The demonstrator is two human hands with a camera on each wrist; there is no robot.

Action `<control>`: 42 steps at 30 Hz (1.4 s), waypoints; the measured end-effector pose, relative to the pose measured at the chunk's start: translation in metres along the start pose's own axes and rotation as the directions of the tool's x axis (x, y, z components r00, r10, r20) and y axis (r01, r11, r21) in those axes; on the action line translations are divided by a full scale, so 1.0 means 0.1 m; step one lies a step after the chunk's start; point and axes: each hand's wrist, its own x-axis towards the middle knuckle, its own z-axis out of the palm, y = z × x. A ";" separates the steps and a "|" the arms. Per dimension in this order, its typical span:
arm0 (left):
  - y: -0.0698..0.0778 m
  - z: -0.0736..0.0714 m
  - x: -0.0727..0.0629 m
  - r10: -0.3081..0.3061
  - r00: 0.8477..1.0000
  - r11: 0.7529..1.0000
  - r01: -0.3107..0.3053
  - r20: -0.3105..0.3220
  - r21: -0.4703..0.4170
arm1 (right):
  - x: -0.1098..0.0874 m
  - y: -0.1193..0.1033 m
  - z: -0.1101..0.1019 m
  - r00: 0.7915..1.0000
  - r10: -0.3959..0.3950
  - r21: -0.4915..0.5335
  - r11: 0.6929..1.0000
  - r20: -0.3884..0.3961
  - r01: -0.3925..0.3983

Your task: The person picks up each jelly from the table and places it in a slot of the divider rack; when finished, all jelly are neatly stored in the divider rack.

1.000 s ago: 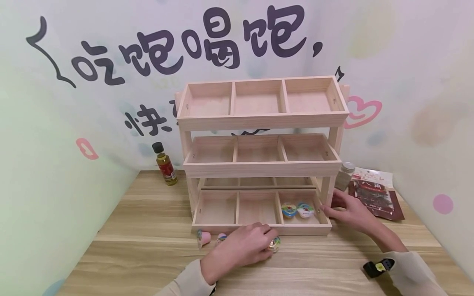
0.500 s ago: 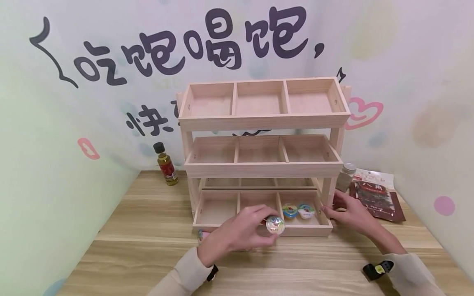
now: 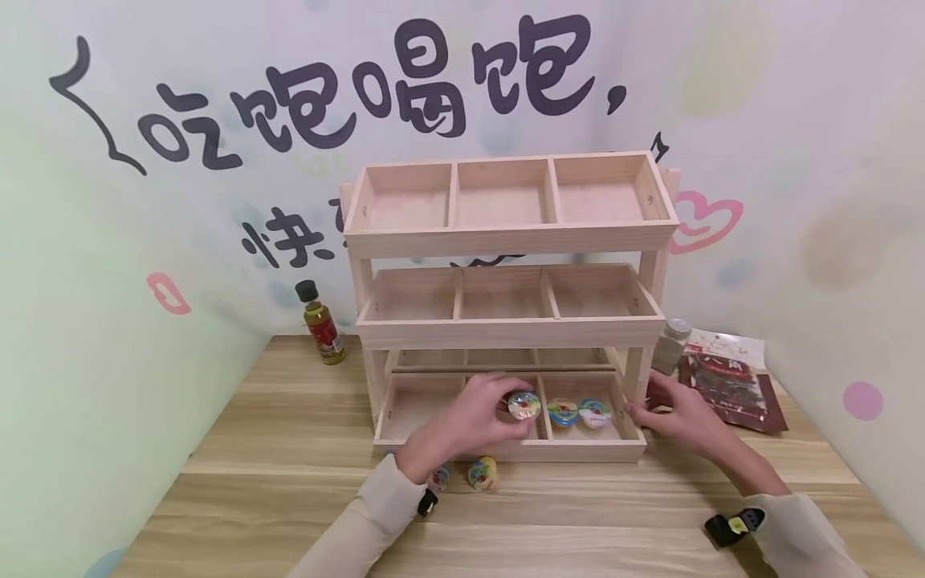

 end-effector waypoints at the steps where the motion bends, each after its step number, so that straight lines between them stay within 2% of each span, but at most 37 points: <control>1: -0.01 0.00 0.01 -0.029 0.999 1.000 0.029 0.015 -0.004 | 0.00 0.00 0.00 1.000 0.000 0.000 1.000 0.000 0.000; 5: -0.06 0.01 0.05 -0.115 0.992 0.993 0.115 0.061 -0.011 | 0.01 0.01 0.00 1.000 -0.001 -0.001 1.000 -0.002 0.001; 10: -0.11 0.05 0.09 -0.133 0.988 0.990 0.130 0.080 0.046 | 0.01 0.01 0.00 1.000 -0.007 0.004 1.000 -0.003 0.007; 14: -0.14 0.08 0.11 -0.119 0.987 0.991 0.112 0.107 0.066 | 0.00 0.01 0.01 1.000 -0.011 0.007 1.000 -0.004 0.011; 19: -0.15 0.10 0.14 -0.093 0.986 0.995 0.087 0.135 0.050 | 0.00 0.01 0.01 1.000 -0.011 0.001 1.000 -0.007 0.011; 26: -0.16 0.14 0.16 -0.096 0.983 0.995 0.094 0.156 0.023 | 0.00 0.00 0.00 1.000 -0.012 0.007 1.000 -0.005 0.012; 34: -0.16 0.14 0.15 -0.104 0.980 0.995 0.101 0.168 0.023 | 0.00 0.02 0.01 1.000 -0.012 0.009 1.000 -0.004 0.012; 42: -0.18 0.13 0.13 -0.049 0.986 0.999 0.048 0.157 0.008 | 0.00 0.02 0.01 1.000 -0.004 0.011 1.000 -0.003 0.004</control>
